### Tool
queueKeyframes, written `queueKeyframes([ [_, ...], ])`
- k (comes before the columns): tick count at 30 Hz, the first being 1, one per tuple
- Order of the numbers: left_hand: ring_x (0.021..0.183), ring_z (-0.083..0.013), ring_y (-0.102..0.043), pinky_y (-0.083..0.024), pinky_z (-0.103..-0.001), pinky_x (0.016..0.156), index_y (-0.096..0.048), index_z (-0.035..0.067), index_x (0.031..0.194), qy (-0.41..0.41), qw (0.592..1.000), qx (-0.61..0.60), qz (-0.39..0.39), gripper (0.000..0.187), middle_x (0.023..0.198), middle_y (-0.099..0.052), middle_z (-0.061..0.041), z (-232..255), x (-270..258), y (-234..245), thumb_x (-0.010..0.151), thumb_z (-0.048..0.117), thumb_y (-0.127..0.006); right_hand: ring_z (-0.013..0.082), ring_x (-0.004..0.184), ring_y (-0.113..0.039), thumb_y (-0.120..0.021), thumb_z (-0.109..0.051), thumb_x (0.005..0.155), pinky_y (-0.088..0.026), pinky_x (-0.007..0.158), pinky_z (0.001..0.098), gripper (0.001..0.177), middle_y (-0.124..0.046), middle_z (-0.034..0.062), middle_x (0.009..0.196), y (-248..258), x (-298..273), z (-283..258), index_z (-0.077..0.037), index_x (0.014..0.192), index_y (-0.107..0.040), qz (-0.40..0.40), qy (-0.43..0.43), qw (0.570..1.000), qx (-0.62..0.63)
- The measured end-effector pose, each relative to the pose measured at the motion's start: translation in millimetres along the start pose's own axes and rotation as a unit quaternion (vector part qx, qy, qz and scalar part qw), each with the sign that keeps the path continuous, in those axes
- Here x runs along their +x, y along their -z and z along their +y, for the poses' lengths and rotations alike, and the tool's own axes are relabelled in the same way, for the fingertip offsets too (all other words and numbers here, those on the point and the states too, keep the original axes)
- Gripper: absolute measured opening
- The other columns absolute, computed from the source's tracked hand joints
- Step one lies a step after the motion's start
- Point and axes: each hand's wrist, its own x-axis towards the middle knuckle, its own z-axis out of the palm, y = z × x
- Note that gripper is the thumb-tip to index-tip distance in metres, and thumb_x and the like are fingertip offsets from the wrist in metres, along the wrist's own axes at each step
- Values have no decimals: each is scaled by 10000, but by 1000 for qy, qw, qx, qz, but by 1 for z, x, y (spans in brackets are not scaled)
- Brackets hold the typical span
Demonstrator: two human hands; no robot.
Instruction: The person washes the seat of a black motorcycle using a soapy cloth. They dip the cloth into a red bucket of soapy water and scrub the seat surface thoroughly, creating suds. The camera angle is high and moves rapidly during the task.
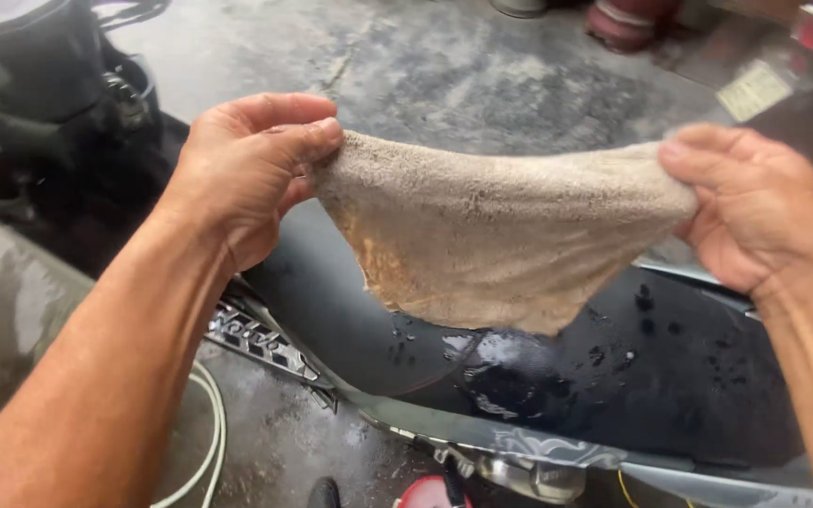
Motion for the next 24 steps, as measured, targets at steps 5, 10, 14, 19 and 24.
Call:
queueKeyframes([
  [5, 798, -140, -614, -553, -227, 737, -624, 76, 979, -43, 975, 173, -131, 307, 921, -625, -66, 49, 42, 22, 678, 45, -671, 70, 715, -591, -626, -136, 852, -520, 573, 254, 106, -597, -50, 843, -13, 26, -10, -192, 933, -587, 60, 41, 996, -46],
  [10, 667, -68, -568, -470, -147, 590, -654, 175, 1047, -147, 910, 325, -212, 494, 783, -586, 8, 51, 85, 39, 580, 47, -758, 61, 824, -547, -590, -262, 938, -497, 675, 225, 42, -557, -103, 917, -3, 26, -8, -268, 972, -567, 53, 81, 990, -104],
  [14, 819, -197, -592, -446, -307, 754, -647, 178, 980, -430, 780, 412, -195, 472, 894, -643, -24, -20, 99, 61, 521, 74, -675, 136, 857, -542, -541, -109, 896, -449, 703, 231, 165, -577, 35, 983, -15, -18, 23, -105, 1061, -556, 67, 94, 983, -141],
  [19, 799, -248, -604, -472, -340, 758, -617, 93, 968, -398, 817, 333, -254, 432, 883, -587, -86, -131, 59, 94, 582, -86, -540, 156, 777, -536, -666, 76, 677, -414, 780, 247, 300, -655, 96, 907, -31, -88, 94, -1, 967, -660, 119, -18, 966, -227],
  [24, 722, -230, -538, -416, -345, 670, -572, 149, 1012, -419, 802, 361, -226, 431, 850, -569, -35, -203, 31, 125, 613, -15, -578, 123, 896, -664, -804, -54, 598, -470, 851, 235, 486, -707, -26, 1090, -20, -134, 143, -154, 1067, -730, 34, -200, 915, -349],
])
